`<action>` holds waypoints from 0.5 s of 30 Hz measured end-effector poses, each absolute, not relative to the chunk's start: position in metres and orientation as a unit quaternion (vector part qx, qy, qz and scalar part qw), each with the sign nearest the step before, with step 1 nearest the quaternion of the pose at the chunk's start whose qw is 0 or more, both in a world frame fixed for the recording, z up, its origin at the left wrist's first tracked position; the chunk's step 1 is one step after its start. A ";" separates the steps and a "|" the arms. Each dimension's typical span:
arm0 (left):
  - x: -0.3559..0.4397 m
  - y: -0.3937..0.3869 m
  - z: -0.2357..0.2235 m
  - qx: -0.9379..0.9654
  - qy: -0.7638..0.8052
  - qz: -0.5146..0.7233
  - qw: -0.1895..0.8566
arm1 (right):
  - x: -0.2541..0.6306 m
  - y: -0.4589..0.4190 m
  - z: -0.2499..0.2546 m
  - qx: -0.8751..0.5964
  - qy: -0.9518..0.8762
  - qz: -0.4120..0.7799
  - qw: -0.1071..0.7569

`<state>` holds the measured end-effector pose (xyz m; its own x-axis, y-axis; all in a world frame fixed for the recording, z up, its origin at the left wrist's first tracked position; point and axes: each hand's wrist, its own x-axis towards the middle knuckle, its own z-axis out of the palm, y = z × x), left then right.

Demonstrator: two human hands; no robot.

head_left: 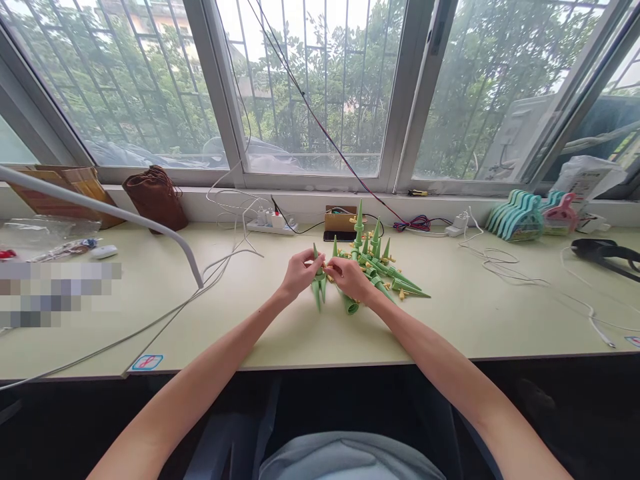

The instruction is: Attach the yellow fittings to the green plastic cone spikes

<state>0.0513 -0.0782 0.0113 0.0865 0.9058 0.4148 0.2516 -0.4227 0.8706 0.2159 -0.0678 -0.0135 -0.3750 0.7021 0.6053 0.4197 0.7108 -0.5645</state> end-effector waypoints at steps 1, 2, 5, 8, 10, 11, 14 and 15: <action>0.051 -0.078 0.011 0.663 0.434 0.518 0.320 | 0.216 -0.068 -0.013 -0.342 -0.812 0.160 0.444; 0.051 -0.078 0.011 0.660 0.434 0.519 0.326 | 0.216 -0.068 -0.012 -0.340 -0.812 0.160 0.447; 0.051 -0.078 0.011 0.648 0.436 0.524 0.340 | 0.216 -0.069 -0.010 -0.334 -0.811 0.160 0.453; 0.052 -0.079 0.012 0.644 0.435 0.524 0.348 | 0.216 -0.070 -0.009 -0.337 -0.810 0.160 0.452; 0.052 -0.080 0.013 0.647 0.434 0.521 0.349 | 0.216 -0.070 -0.009 -0.341 -0.811 0.161 0.447; 0.052 -0.081 0.013 0.648 0.434 0.519 0.349 | 0.216 -0.070 -0.010 -0.345 -0.812 0.162 0.443; 0.052 -0.083 0.014 0.653 0.437 0.513 0.345 | 0.217 -0.069 -0.012 -0.357 -0.814 0.164 0.427; 0.052 -0.083 0.014 0.655 0.436 0.512 0.344 | 0.218 -0.068 -0.013 -0.362 -0.815 0.162 0.422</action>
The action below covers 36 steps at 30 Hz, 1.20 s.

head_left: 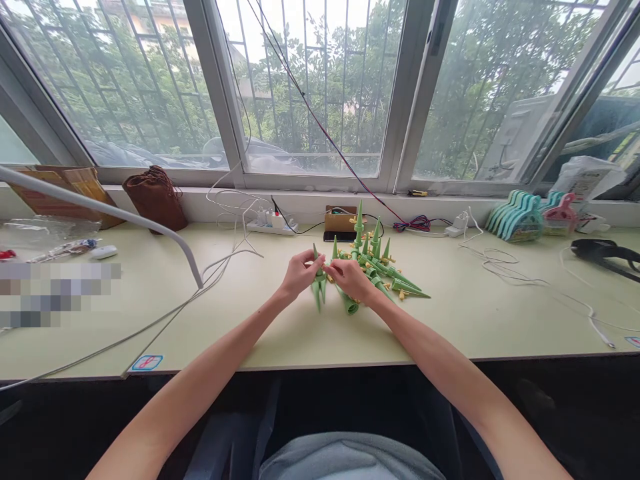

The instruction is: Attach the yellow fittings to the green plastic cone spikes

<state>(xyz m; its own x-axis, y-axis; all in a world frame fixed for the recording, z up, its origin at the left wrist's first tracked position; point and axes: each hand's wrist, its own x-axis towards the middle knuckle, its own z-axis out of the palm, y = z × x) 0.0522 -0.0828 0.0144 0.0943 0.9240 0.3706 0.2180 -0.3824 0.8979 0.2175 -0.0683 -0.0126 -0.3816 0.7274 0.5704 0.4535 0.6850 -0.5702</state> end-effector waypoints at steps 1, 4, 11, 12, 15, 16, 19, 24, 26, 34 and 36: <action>0.052 -0.083 0.014 0.656 0.435 0.512 0.344 | 0.218 -0.068 -0.013 -0.367 -0.815 0.160 0.418; 0.052 -0.082 0.013 0.657 0.432 0.513 0.345 | 0.218 -0.067 -0.014 -0.381 -0.813 0.153 0.413; 0.050 -0.076 0.010 0.656 0.441 0.522 0.320 | 0.217 -0.071 -0.010 -0.356 -0.812 0.158 0.435; 0.050 -0.076 0.010 0.657 0.441 0.522 0.320 | 0.217 -0.070 -0.010 -0.352 -0.814 0.157 0.435; 0.051 -0.077 0.010 0.659 0.439 0.518 0.323 | 0.217 -0.069 -0.012 -0.355 -0.817 0.157 0.427; 0.051 -0.078 0.010 0.661 0.439 0.516 0.323 | 0.217 -0.068 -0.013 -0.360 -0.817 0.158 0.422; 0.052 -0.080 0.011 0.666 0.437 0.514 0.319 | 0.217 -0.067 -0.014 -0.373 -0.817 0.161 0.408; 0.052 -0.079 0.012 0.663 0.441 0.520 0.310 | 0.217 -0.070 -0.012 -0.378 -0.810 0.158 0.421; 0.052 -0.079 0.012 0.659 0.445 0.523 0.306 | 0.217 -0.070 -0.012 -0.362 -0.813 0.158 0.429; 0.052 -0.078 0.010 0.669 0.443 0.517 0.297 | 0.216 -0.069 -0.013 -0.365 -0.816 0.158 0.419; 0.052 -0.078 0.010 0.671 0.442 0.517 0.295 | 0.216 -0.069 -0.013 -0.371 -0.815 0.161 0.415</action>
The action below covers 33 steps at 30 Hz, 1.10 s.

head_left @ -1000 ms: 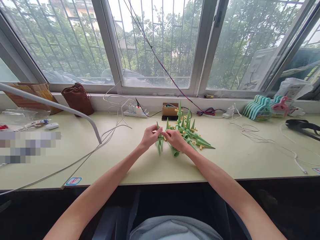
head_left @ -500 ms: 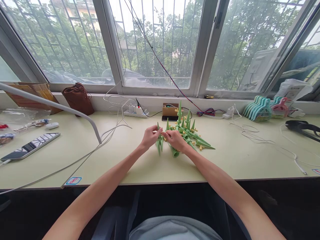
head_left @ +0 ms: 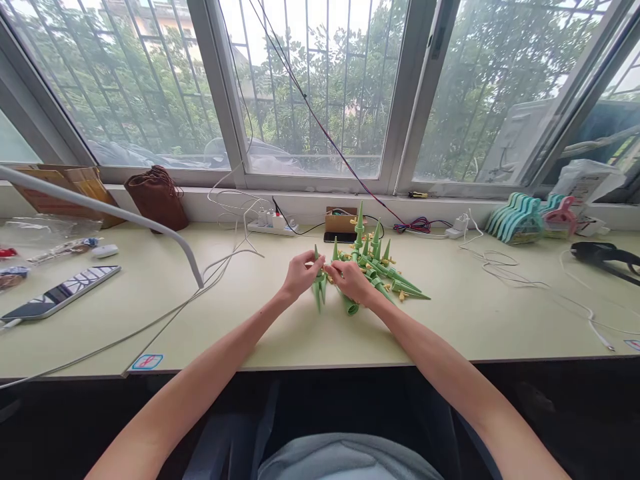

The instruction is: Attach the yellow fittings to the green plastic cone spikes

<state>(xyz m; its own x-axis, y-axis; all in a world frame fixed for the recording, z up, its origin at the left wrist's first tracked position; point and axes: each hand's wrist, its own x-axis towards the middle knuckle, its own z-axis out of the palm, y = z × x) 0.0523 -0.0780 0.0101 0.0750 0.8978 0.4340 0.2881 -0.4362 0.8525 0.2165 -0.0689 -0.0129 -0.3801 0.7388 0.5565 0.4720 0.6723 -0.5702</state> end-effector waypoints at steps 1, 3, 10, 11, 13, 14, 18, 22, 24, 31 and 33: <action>0.052 -0.078 0.010 0.671 0.442 0.519 0.291 | 0.217 -0.069 -0.012 -0.373 -0.813 0.162 0.416; 0.052 -0.077 0.011 0.669 0.446 0.524 0.283 | 0.217 -0.070 -0.011 -0.371 -0.812 0.162 0.420; 0.051 -0.077 0.011 0.661 0.450 0.531 0.280 | 0.217 -0.072 -0.010 -0.357 -0.819 0.166 0.419; 0.052 -0.077 0.011 0.661 0.450 0.529 0.283 | 0.217 -0.072 -0.010 -0.356 -0.820 0.166 0.417; 0.052 -0.079 0.011 0.662 0.449 0.526 0.288 | 0.217 -0.071 -0.011 -0.358 -0.821 0.167 0.412; 0.053 -0.079 0.012 0.663 0.449 0.524 0.290 | 0.217 -0.070 -0.012 -0.361 -0.822 0.167 0.409; 0.053 -0.080 0.012 0.663 0.451 0.521 0.292 | 0.216 -0.069 -0.013 -0.370 -0.823 0.164 0.399; 0.052 -0.079 0.012 0.667 0.450 0.523 0.282 | 0.217 -0.071 -0.012 -0.359 -0.819 0.165 0.416; 0.053 -0.079 0.012 0.670 0.451 0.523 0.273 | 0.217 -0.071 -0.011 -0.350 -0.820 0.167 0.421; 0.053 -0.080 0.011 0.681 0.445 0.512 0.276 | 0.217 -0.068 -0.014 -0.361 -0.826 0.154 0.405; 0.053 -0.081 0.011 0.684 0.443 0.512 0.274 | 0.217 -0.067 -0.015 -0.367 -0.828 0.149 0.398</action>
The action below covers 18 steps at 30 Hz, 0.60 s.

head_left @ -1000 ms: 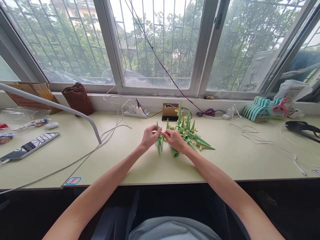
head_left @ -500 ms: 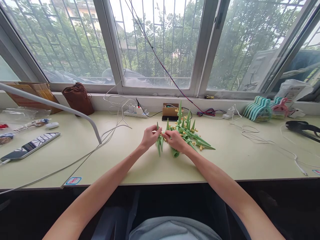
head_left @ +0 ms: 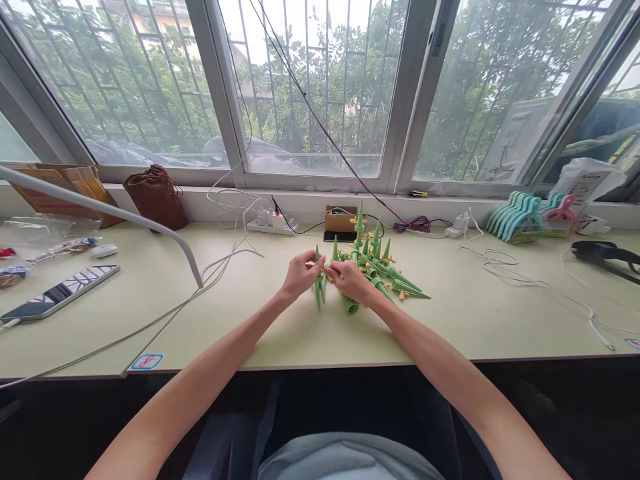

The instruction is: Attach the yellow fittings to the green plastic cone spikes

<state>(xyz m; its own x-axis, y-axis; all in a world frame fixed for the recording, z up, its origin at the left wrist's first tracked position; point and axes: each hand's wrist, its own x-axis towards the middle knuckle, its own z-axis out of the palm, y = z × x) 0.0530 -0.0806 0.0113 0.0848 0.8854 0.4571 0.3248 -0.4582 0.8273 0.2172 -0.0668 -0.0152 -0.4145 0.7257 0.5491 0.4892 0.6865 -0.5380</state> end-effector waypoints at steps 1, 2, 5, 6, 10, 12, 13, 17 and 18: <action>0.053 -0.081 0.011 0.684 0.443 0.511 0.274 | 0.217 -0.067 -0.016 -0.368 -0.829 0.147 0.395; 0.053 -0.081 0.012 0.683 0.444 0.510 0.275 | 0.217 -0.066 -0.016 -0.367 -0.829 0.146 0.395; 0.053 -0.081 0.013 0.682 0.446 0.512 0.273 | 0.217 -0.067 -0.015 -0.364 -0.826 0.153 0.402; 0.053 -0.081 0.013 0.682 0.446 0.512 0.271 | 0.217 -0.068 -0.015 -0.362 -0.824 0.157 0.406; 0.053 -0.080 0.013 0.683 0.448 0.514 0.262 | 0.218 -0.071 -0.012 -0.350 -0.819 0.169 0.421; 0.053 -0.080 0.013 0.683 0.446 0.516 0.263 | 0.218 -0.071 -0.012 -0.348 -0.820 0.167 0.422; 0.053 -0.080 0.013 0.683 0.444 0.516 0.263 | 0.218 -0.071 -0.011 -0.348 -0.821 0.167 0.420; 0.052 -0.080 0.012 0.687 0.444 0.512 0.262 | 0.218 -0.069 -0.013 -0.348 -0.826 0.168 0.411; 0.052 -0.080 0.012 0.688 0.444 0.511 0.262 | 0.218 -0.069 -0.013 -0.350 -0.827 0.164 0.408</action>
